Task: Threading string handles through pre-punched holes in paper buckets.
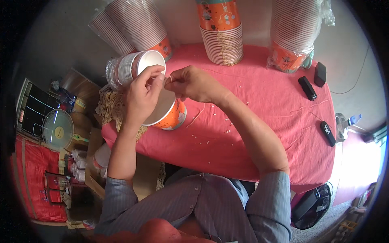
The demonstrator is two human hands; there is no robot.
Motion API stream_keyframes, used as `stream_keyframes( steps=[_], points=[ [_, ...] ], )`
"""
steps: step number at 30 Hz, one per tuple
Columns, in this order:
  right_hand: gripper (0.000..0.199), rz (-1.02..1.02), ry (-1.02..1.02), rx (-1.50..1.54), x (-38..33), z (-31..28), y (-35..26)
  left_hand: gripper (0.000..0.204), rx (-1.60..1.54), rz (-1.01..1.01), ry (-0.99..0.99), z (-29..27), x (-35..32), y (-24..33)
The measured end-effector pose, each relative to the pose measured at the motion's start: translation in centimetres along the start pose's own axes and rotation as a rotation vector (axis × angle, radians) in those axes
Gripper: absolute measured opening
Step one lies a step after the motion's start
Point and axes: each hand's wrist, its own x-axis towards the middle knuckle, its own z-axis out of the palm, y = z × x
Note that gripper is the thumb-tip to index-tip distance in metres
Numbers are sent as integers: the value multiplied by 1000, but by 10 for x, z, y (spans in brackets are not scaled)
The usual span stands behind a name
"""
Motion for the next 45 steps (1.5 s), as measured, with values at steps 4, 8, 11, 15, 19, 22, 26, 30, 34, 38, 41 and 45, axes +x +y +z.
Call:
stream_keyframes(
  steps=[4,8,11,15,19,22,26,30,34,38,41,45],
  points=[
    [24,11,37,116,3,-3,2,28,-368,-139,-66,14,-6,-30],
    [29,-10,33,144,3,-6,4,23,-767,-375,-310,14,-2,-25],
    [30,-8,34,183,4,-10,7,19,-773,-394,-333,18,0,-27],
    [32,8,24,275,5,-15,7,15,-813,-439,-327,22,-1,-38],
    [33,39,42,342,6,-20,12,17,-868,-488,-352,19,0,-34],
    [34,23,38,364,6,-20,12,19,-972,-538,-342,18,2,-26],
    [36,16,41,356,8,-21,14,19,-881,-497,-345,22,3,-24],
    [39,48,76,334,4,-21,7,17,-858,-476,-337,19,4,-32],
    [39,132,191,426,2,-23,2,17,-841,-505,-307,16,6,-34],
    [28,204,181,412,-5,-34,-7,19,-813,-538,-250,14,9,-36],
    [18,128,315,336,-8,-39,-17,21,-736,-526,-267,15,15,-38],
    [16,15,290,373,-9,-37,-24,24,-458,-452,-352,16,22,-23]
  ],
)
